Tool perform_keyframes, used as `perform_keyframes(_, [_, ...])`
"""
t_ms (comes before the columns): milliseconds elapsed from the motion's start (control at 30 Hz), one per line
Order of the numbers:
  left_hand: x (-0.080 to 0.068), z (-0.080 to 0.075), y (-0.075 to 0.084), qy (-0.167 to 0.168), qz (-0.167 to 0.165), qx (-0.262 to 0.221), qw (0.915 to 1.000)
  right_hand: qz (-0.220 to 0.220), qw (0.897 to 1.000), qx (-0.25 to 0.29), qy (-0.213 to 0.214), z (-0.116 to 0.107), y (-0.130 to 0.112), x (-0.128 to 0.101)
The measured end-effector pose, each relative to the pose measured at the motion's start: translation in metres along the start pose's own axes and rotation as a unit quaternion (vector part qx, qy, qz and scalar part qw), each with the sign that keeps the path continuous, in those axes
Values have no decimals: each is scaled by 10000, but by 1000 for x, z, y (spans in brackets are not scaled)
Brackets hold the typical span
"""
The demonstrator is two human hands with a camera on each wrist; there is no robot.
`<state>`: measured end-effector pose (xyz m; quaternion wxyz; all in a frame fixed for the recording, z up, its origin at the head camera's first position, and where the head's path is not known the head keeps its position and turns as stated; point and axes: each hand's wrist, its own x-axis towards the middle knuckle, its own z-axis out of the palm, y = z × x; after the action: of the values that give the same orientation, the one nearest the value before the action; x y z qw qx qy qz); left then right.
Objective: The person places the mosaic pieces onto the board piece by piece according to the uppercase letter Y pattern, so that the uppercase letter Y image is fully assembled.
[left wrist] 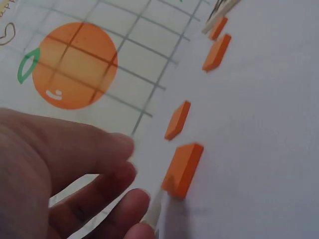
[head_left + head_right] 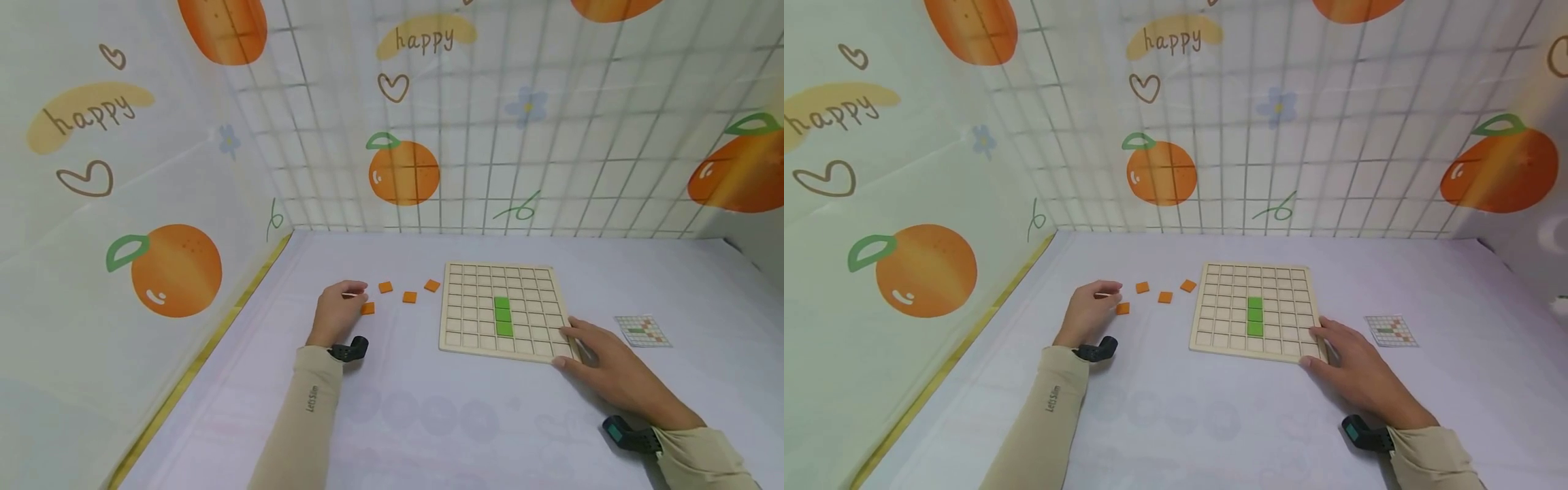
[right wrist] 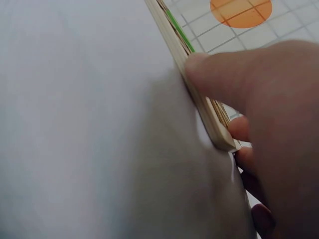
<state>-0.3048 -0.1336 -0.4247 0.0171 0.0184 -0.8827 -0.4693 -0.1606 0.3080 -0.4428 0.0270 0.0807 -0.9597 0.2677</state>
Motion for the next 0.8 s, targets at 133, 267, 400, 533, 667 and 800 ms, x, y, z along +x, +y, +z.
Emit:
perform_keyframes(133, [-1,-2,-3,-199,77,414,9989,-2,10000,-7,2,0,-2,0])
perform_keyframes(267, [-2,-4,-3,-394,168,616,9972,25,10000,-58,19,0,-3,-1])
perform_keyframes(400, [-1,-5,-3,-523,195,635,9964,48,9999,-113,59,0,-3,0])
perform_keyframes(533, [-1,-5,-5,-646,154,747,9950,58,10000,-73,31,1,-3,0])
perform_keyframes(667, [-2,-3,-8,-708,96,815,9941,92,9999,-55,5,2,-2,-1])
perform_keyframes(800, [0,0,-9,-603,266,850,9942,70,9999,-38,69,1,-3,-1])
